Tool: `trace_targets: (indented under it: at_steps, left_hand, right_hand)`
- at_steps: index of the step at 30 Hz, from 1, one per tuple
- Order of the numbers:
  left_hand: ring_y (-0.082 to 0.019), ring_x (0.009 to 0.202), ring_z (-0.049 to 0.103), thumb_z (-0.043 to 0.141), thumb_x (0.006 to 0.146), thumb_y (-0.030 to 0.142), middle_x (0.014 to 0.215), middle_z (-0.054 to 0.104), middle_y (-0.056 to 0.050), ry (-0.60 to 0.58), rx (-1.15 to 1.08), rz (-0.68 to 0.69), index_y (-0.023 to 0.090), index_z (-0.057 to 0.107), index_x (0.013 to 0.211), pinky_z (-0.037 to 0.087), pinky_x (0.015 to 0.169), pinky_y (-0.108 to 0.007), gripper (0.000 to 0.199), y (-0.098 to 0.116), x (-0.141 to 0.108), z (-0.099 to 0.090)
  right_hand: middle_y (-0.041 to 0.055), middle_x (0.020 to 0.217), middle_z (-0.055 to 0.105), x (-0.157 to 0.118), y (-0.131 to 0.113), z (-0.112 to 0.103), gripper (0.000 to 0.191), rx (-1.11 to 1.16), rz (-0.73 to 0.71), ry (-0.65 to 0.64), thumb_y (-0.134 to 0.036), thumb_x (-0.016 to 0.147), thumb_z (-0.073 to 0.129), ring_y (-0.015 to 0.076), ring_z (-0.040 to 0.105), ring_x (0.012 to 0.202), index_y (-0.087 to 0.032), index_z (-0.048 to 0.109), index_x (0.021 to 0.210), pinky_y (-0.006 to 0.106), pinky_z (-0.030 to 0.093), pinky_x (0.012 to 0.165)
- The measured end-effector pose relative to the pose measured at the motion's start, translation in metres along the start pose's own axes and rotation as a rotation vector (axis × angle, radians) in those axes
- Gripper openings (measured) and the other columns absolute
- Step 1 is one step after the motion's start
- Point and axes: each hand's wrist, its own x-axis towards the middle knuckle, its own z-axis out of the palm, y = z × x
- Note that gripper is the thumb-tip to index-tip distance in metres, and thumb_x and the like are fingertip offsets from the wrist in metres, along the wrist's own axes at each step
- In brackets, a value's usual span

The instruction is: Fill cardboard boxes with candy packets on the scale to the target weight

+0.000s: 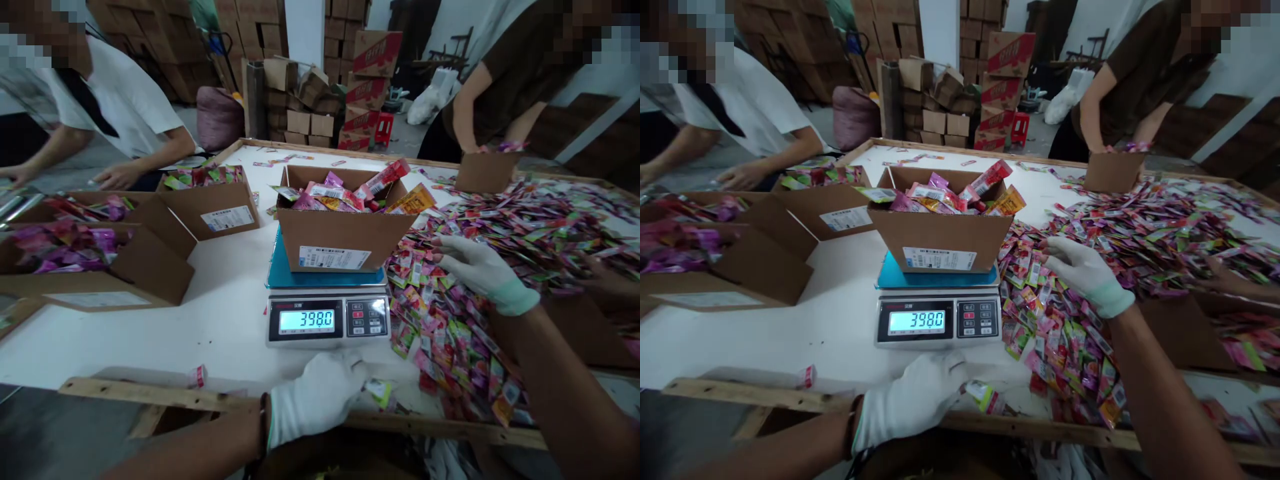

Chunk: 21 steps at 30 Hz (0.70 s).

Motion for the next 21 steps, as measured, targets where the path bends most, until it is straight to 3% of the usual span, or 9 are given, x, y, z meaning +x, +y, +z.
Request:
trace_targets:
  at_steps: [2,4,7,9,11,14,16,18,21]
  left_hand:
    - [-0.028,0.092,0.074,0.054,0.103,0.020,0.117,0.075,-0.012,0.066,0.141,-0.012,0.022,0.068,0.128,0.060,0.069,-0.039,0.029,0.015,0.007,-0.054]
    - [-0.027,0.089,0.072,0.049,0.106,0.020,0.106,0.073,-0.008,0.298,0.277,-0.027,0.026,0.070,0.117,0.058,0.071,-0.039,0.025,0.021,0.008,-0.121]
    - [-0.026,0.088,0.070,0.042,0.109,0.024,0.107,0.072,-0.009,0.699,0.412,-0.275,0.025,0.071,0.113,0.058,0.076,-0.040,0.029,0.012,0.001,-0.217]
    - [-0.029,0.101,0.073,0.049,0.106,0.026,0.116,0.071,-0.009,0.817,0.458,-0.391,0.022,0.072,0.117,0.062,0.089,-0.045,0.026,-0.002,-0.004,-0.259]
    - [-0.031,0.115,0.073,0.056,0.100,0.028,0.123,0.072,-0.008,0.840,0.452,-0.376,0.021,0.073,0.122,0.062,0.103,-0.050,0.029,-0.016,-0.011,-0.281]
    - [-0.030,0.123,0.072,0.056,0.099,0.036,0.125,0.076,-0.007,0.919,0.372,-0.307,0.022,0.078,0.127,0.059,0.114,-0.049,0.038,-0.030,-0.026,-0.285]
    - [-0.027,0.109,0.074,0.056,0.100,0.049,0.108,0.078,-0.006,0.968,0.289,-0.386,0.022,0.081,0.123,0.061,0.109,-0.048,0.044,-0.031,-0.038,-0.284]
    - [-0.024,0.094,0.072,0.056,0.097,0.064,0.084,0.069,-0.003,0.943,0.256,-0.517,0.019,0.083,0.110,0.062,0.101,-0.048,0.054,-0.025,-0.047,-0.287]
    - [-0.030,0.099,0.075,0.038,0.096,0.076,0.076,0.048,-0.001,0.949,0.297,-0.583,0.012,0.079,0.101,0.058,0.101,-0.056,0.077,-0.009,-0.052,-0.301]
  right_hand:
    - [0.0133,0.124,0.085,0.002,-0.010,0.004,0.058,0.014,-0.021,-0.004,-0.065,0.083,0.084,0.0342,0.083,0.116,-0.023,0.080,0.122,0.051,0.068,0.112]
    - [0.0135,0.120,0.086,0.003,-0.014,0.010,0.055,0.035,-0.029,-0.011,-0.061,0.082,0.085,0.0337,0.084,0.112,-0.022,0.081,0.121,0.051,0.070,0.109]
    - [0.0143,0.117,0.086,0.001,-0.011,0.018,0.055,0.082,-0.023,0.009,-0.058,0.079,0.086,0.0332,0.085,0.108,-0.021,0.081,0.120,0.051,0.071,0.106]
    - [0.0142,0.116,0.087,-0.003,-0.006,0.022,0.055,0.119,-0.018,0.042,-0.058,0.078,0.086,0.0328,0.086,0.107,-0.022,0.081,0.118,0.050,0.072,0.105]
    - [0.0143,0.117,0.087,-0.007,0.000,0.024,0.055,0.124,-0.004,0.080,-0.060,0.079,0.084,0.0334,0.086,0.107,-0.022,0.081,0.118,0.051,0.071,0.105]
    - [0.0144,0.122,0.087,-0.016,0.014,0.021,0.052,0.033,0.020,0.105,-0.060,0.084,0.077,0.0358,0.085,0.113,-0.022,0.082,0.119,0.055,0.069,0.110]
    - [0.0133,0.120,0.087,-0.023,0.026,0.018,0.047,-0.064,0.045,0.098,-0.059,0.085,0.074,0.0369,0.085,0.112,-0.024,0.083,0.115,0.055,0.068,0.111]
    - [0.0122,0.111,0.088,-0.031,0.040,0.014,0.040,-0.158,0.080,0.091,-0.059,0.085,0.073,0.0380,0.085,0.107,-0.026,0.085,0.106,0.055,0.068,0.109]
    - [0.0122,0.105,0.088,-0.042,0.056,0.013,0.039,-0.238,0.124,0.051,-0.061,0.084,0.071,0.0400,0.085,0.103,-0.027,0.084,0.098,0.056,0.069,0.106]
